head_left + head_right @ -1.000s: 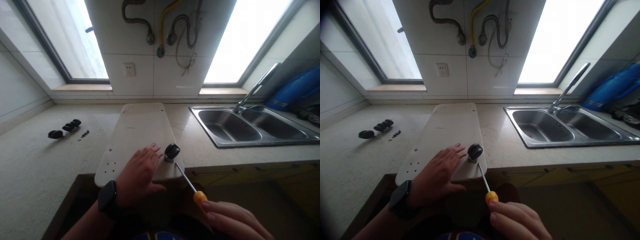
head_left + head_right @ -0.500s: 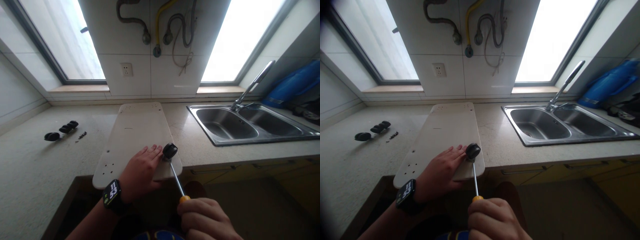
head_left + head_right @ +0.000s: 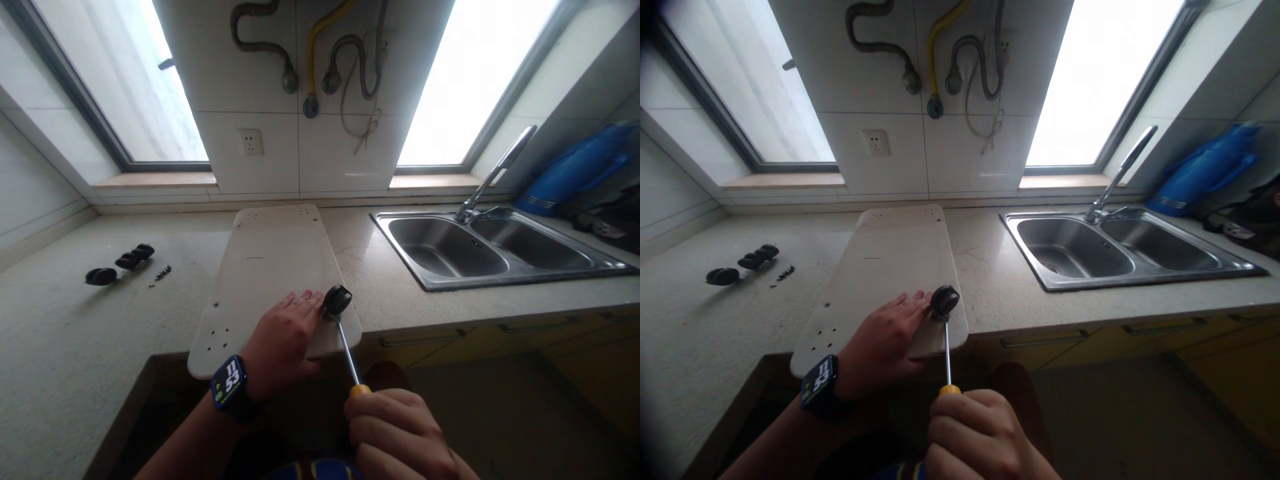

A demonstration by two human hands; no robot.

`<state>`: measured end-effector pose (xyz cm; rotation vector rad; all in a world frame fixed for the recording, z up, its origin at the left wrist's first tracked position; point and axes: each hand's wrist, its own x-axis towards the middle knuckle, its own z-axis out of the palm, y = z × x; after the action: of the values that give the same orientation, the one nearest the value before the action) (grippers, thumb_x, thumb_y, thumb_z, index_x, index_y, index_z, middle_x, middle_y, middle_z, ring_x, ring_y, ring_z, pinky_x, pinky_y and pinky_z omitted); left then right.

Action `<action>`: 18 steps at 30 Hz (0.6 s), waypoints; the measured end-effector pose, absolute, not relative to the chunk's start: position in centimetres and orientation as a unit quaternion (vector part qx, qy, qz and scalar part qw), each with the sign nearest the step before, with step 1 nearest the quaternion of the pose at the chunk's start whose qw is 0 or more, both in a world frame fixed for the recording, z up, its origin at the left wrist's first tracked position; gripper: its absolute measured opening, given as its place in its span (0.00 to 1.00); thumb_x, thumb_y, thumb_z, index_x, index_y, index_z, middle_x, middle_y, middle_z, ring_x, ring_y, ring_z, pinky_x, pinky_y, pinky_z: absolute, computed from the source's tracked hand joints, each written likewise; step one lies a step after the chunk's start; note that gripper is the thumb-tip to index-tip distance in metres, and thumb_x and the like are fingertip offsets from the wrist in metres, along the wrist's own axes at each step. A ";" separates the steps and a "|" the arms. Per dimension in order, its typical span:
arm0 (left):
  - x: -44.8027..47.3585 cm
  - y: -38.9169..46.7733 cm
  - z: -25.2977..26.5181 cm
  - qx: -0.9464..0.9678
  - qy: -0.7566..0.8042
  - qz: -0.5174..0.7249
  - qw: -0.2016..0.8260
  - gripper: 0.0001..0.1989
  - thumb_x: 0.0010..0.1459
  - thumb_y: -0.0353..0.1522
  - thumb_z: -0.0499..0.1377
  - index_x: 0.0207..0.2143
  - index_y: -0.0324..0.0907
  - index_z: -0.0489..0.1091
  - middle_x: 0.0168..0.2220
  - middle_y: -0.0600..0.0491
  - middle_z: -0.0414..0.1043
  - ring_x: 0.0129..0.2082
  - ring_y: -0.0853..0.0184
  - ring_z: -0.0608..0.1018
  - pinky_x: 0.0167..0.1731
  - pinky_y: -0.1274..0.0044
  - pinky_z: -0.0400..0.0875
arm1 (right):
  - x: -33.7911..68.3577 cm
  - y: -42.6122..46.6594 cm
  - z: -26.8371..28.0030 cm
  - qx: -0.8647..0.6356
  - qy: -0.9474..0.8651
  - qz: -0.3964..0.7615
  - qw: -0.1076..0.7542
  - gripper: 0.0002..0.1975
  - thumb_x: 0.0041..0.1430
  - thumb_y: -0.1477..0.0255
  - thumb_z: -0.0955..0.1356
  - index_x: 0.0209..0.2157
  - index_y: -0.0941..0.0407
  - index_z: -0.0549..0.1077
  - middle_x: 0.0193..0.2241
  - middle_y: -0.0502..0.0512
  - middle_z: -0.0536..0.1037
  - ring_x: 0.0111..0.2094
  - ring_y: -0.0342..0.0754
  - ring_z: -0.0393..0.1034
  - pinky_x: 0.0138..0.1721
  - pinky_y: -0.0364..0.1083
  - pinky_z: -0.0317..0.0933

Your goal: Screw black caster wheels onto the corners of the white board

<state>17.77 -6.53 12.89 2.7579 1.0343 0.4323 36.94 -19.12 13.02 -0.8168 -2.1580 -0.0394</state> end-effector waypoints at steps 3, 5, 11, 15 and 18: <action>17.9 -6.5 12.7 0.922 0.348 0.151 0.078 0.45 0.47 0.34 0.67 0.67 0.36 0.56 0.67 0.37 0.61 0.67 0.49 0.65 0.67 0.58 0.59 | 37.0 -18.7 12.7 -0.307 -0.856 -0.029 0.415 0.13 0.66 0.75 0.62 0.26 0.54 0.67 0.22 0.50 0.71 0.30 0.46 0.72 0.36 0.46 0.67; 17.9 -6.5 12.4 0.922 0.346 0.160 0.075 0.45 0.47 0.33 0.67 0.67 0.36 0.57 0.67 0.37 0.61 0.66 0.49 0.66 0.67 0.58 0.59 | 37.0 -18.5 12.6 -0.305 -0.854 -0.026 0.420 0.13 0.66 0.75 0.62 0.26 0.55 0.67 0.23 0.50 0.71 0.31 0.46 0.72 0.36 0.46 0.67; 17.3 -6.2 12.4 0.919 0.348 0.172 0.075 0.44 0.46 0.31 0.66 0.66 0.33 0.58 0.66 0.34 0.63 0.65 0.48 0.67 0.66 0.59 0.61 | 36.4 -18.3 12.3 -0.290 -0.866 -0.029 0.408 0.15 0.66 0.75 0.63 0.23 0.54 0.65 0.20 0.49 0.67 0.28 0.45 0.69 0.32 0.46 0.64; 17.0 -6.1 12.8 0.919 0.343 0.173 0.088 0.43 0.46 0.31 0.67 0.65 0.33 0.59 0.66 0.34 0.63 0.65 0.48 0.68 0.66 0.59 0.62 | 36.4 -18.0 12.4 -0.284 -0.863 -0.011 0.417 0.15 0.66 0.78 0.61 0.25 0.55 0.66 0.22 0.50 0.69 0.31 0.46 0.70 0.34 0.47 0.65; 17.1 -6.1 12.7 0.916 0.347 0.179 0.091 0.43 0.46 0.31 0.67 0.65 0.33 0.59 0.66 0.34 0.63 0.65 0.48 0.68 0.66 0.58 0.62 | 36.6 -17.9 12.5 -0.279 -0.863 -0.010 0.421 0.14 0.66 0.78 0.61 0.26 0.55 0.67 0.22 0.50 0.70 0.31 0.46 0.71 0.35 0.47 0.66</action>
<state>17.07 -6.13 12.67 2.7221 1.0298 0.5319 36.60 -17.90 12.50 -0.6981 -2.1630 -0.0252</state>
